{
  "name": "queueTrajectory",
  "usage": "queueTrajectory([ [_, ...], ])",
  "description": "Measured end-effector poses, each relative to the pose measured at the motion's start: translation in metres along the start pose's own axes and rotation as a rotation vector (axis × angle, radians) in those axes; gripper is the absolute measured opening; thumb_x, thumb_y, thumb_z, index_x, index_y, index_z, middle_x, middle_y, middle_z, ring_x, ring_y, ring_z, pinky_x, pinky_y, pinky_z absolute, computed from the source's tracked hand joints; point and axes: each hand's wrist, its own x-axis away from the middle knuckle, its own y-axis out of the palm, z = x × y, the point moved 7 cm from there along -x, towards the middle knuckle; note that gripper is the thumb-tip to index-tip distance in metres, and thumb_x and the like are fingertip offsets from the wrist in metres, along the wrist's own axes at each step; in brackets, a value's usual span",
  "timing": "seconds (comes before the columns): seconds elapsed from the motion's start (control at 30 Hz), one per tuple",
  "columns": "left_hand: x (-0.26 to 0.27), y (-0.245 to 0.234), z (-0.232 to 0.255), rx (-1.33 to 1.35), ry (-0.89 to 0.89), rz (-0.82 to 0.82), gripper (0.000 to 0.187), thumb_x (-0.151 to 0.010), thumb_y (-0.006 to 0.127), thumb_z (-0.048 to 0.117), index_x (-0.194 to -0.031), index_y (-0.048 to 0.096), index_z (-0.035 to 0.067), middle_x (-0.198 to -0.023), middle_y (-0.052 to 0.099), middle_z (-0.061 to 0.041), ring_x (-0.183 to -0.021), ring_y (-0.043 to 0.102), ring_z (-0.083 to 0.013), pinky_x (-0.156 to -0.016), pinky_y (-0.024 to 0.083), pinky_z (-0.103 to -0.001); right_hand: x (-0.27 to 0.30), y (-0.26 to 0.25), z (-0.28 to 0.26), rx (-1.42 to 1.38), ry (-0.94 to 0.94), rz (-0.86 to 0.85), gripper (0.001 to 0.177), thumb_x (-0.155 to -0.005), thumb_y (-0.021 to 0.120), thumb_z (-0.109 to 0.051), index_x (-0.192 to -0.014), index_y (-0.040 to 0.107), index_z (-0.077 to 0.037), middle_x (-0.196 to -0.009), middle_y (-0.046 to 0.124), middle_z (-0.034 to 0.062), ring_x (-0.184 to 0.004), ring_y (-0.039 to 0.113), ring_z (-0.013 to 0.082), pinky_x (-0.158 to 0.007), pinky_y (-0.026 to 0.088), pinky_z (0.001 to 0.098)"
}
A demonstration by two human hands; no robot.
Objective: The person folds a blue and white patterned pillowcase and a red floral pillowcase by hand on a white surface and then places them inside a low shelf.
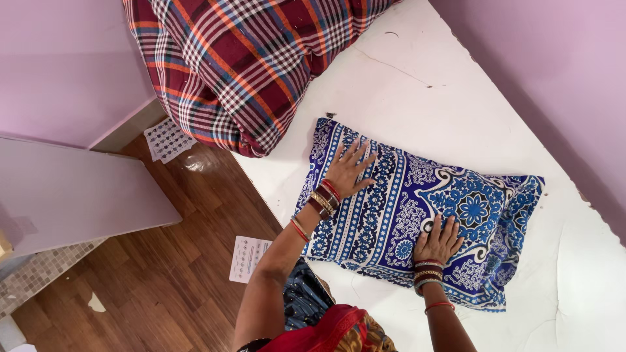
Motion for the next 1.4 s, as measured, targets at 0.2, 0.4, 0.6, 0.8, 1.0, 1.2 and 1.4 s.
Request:
queueTrajectory([
  [0.2, -0.006, 0.005, -0.090, 0.165, -0.624, -0.059, 0.070, -0.101, 0.029, 0.062, -0.164, 0.017, 0.032, -0.170, 0.010, -0.008, -0.158, -0.001, -0.0255, -0.126, 0.002, -0.060, 0.002, 0.000, 0.000, 0.000, 0.009, -0.013, 0.065, -0.104, 0.027, -0.047, -0.157, 0.047, -0.015, -0.167, 0.033, 0.0211, -0.154, 0.027, 0.0423, -0.123, 0.010, 0.0653],
  [0.4, 0.023, -0.023, -0.029, 0.154, -0.383, 0.462, 0.075, -0.105, 0.031, 0.063, -0.165, 0.014, 0.021, -0.175, 0.007, -0.016, -0.161, 0.001, -0.0329, -0.128, 0.006, -0.059, 0.000, -0.001, -0.002, 0.002, 0.011, -0.007, 0.065, -0.104, 0.028, -0.047, -0.157, 0.046, -0.015, -0.167, 0.032, 0.0211, -0.154, 0.026, 0.0423, -0.123, 0.010, 0.0658],
  [0.6, 0.103, 0.025, -0.035, 0.277, -0.444, 0.016, 0.086, -0.095, 0.031, 0.073, -0.164, 0.018, 0.025, -0.171, 0.007, -0.011, -0.157, 0.003, -0.0303, -0.124, 0.004, -0.060, -0.003, 0.004, 0.001, 0.008, -0.014, -0.004, 0.065, -0.104, 0.028, -0.047, -0.158, 0.046, -0.015, -0.168, 0.031, 0.0213, -0.154, 0.026, 0.0433, -0.123, 0.010, 0.0661],
  [0.8, 0.174, 0.032, -0.104, 0.054, -0.812, 0.344, 0.082, -0.101, 0.026, 0.070, -0.165, 0.019, 0.019, -0.171, 0.002, -0.021, -0.157, -0.004, -0.0398, -0.124, 0.000, -0.062, -0.005, 0.004, 0.001, 0.007, -0.014, -0.014, 0.065, -0.105, 0.027, -0.045, -0.159, 0.046, -0.014, -0.168, 0.031, 0.0223, -0.154, 0.026, 0.0447, -0.123, 0.010, 0.0662],
  [1.0, 0.184, 0.078, 0.022, -0.028, -0.259, 0.059, 0.088, -0.094, 0.024, 0.080, -0.163, 0.019, 0.024, -0.172, 0.007, -0.013, -0.158, 0.003, -0.0311, -0.124, 0.001, -0.062, -0.001, -0.005, -0.004, 0.003, -0.007, -0.031, 0.065, -0.104, 0.027, -0.045, -0.158, 0.046, -0.013, -0.168, 0.031, 0.0231, -0.154, 0.026, 0.0450, -0.123, 0.010, 0.0665],
  [1.2, 0.267, 0.089, -0.062, -0.028, -0.630, 0.081, 0.096, -0.091, 0.014, 0.085, -0.163, 0.013, 0.022, -0.170, 0.003, -0.014, -0.156, 0.001, -0.0279, -0.123, -0.001, -0.058, 0.001, -0.005, -0.004, 0.007, -0.004, -0.021, 0.065, -0.104, 0.027, -0.046, -0.158, 0.046, -0.014, -0.167, 0.031, 0.0220, -0.154, 0.026, 0.0444, -0.122, 0.010, 0.0667],
  [1.4, 0.239, 0.070, -0.013, 0.126, -0.561, 0.582, 0.093, -0.093, 0.005, 0.081, -0.165, 0.010, 0.022, -0.174, -0.007, -0.012, -0.161, -0.009, -0.0311, -0.128, -0.007, -0.063, 0.001, -0.003, 0.000, 0.029, -0.013, -0.015, 0.065, -0.105, 0.025, -0.045, -0.159, 0.045, -0.015, -0.168, 0.031, 0.0210, -0.154, 0.026, 0.0436, -0.123, 0.010, 0.0665],
])
